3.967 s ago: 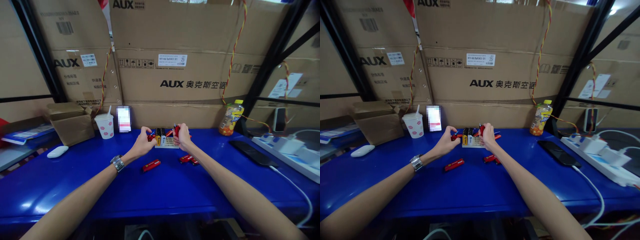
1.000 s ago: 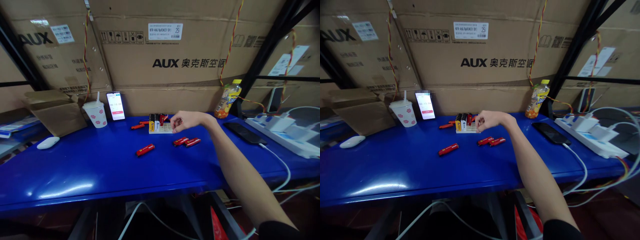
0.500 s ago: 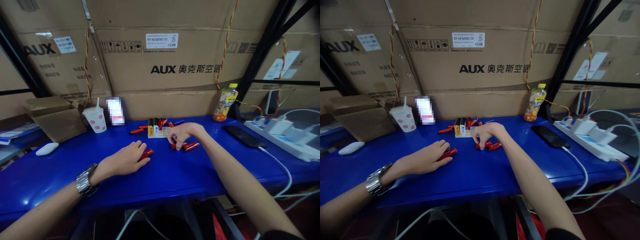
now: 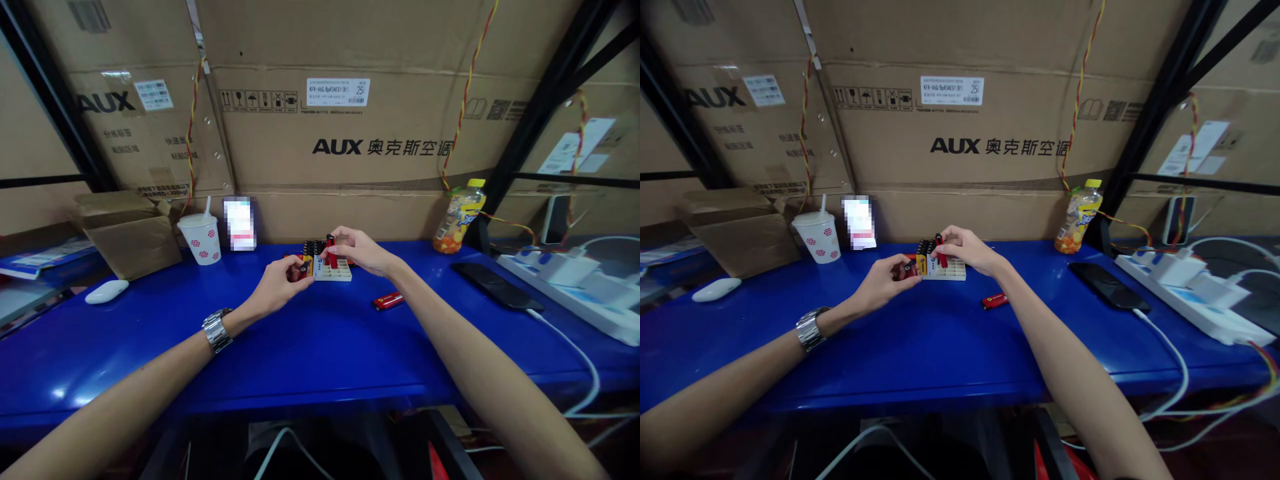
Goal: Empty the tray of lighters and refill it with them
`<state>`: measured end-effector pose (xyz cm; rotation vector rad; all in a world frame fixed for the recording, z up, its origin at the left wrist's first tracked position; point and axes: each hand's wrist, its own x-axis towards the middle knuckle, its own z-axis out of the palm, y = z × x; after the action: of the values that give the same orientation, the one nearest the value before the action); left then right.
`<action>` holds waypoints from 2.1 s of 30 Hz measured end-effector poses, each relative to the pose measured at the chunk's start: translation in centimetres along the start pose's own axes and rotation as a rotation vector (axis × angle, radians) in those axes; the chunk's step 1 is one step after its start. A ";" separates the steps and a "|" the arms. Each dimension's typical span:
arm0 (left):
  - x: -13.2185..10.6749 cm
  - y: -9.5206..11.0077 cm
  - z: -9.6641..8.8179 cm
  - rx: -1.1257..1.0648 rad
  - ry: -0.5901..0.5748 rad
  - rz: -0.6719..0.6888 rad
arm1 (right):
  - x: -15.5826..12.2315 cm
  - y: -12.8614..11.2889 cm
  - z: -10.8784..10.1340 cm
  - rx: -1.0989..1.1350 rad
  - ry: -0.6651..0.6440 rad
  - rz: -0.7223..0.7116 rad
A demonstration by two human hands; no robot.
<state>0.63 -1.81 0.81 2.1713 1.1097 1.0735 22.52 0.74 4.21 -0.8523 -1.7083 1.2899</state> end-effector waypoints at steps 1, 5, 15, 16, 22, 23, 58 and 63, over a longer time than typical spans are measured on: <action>-0.1 -0.3 0.0 -0.012 0.008 -0.024 | 0.1 0.3 0.1 -0.013 0.049 -0.023; -0.3 -0.3 0.0 -0.077 0.016 -0.038 | 0.1 1.5 0.8 -0.102 0.208 -0.101; -1.0 0.0 1.9 -0.725 -0.081 -0.183 | -0.3 2.6 2.4 -0.006 0.338 -0.135; -1.0 0.0 2.0 -0.741 -0.064 -0.202 | -0.3 2.6 2.6 0.021 0.327 -0.137; -1.3 0.6 1.6 -0.648 -0.035 -0.407 | -0.3 2.9 3.0 -0.055 0.343 -0.045; -1.4 0.7 1.5 -0.616 -0.031 -0.415 | -0.3 3.1 2.9 -0.060 0.347 -0.004; -1.6 0.7 1.7 -0.225 0.008 -0.328 | 1.9 6.3 -0.7 -0.553 0.342 -0.225; -1.5 0.8 1.6 -0.182 0.007 -0.308 | 1.6 5.8 -0.9 -0.554 0.349 -0.255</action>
<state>1.78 -3.56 -0.26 1.7875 1.2488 1.0001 22.88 3.95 -0.99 -1.0551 -1.8319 0.4607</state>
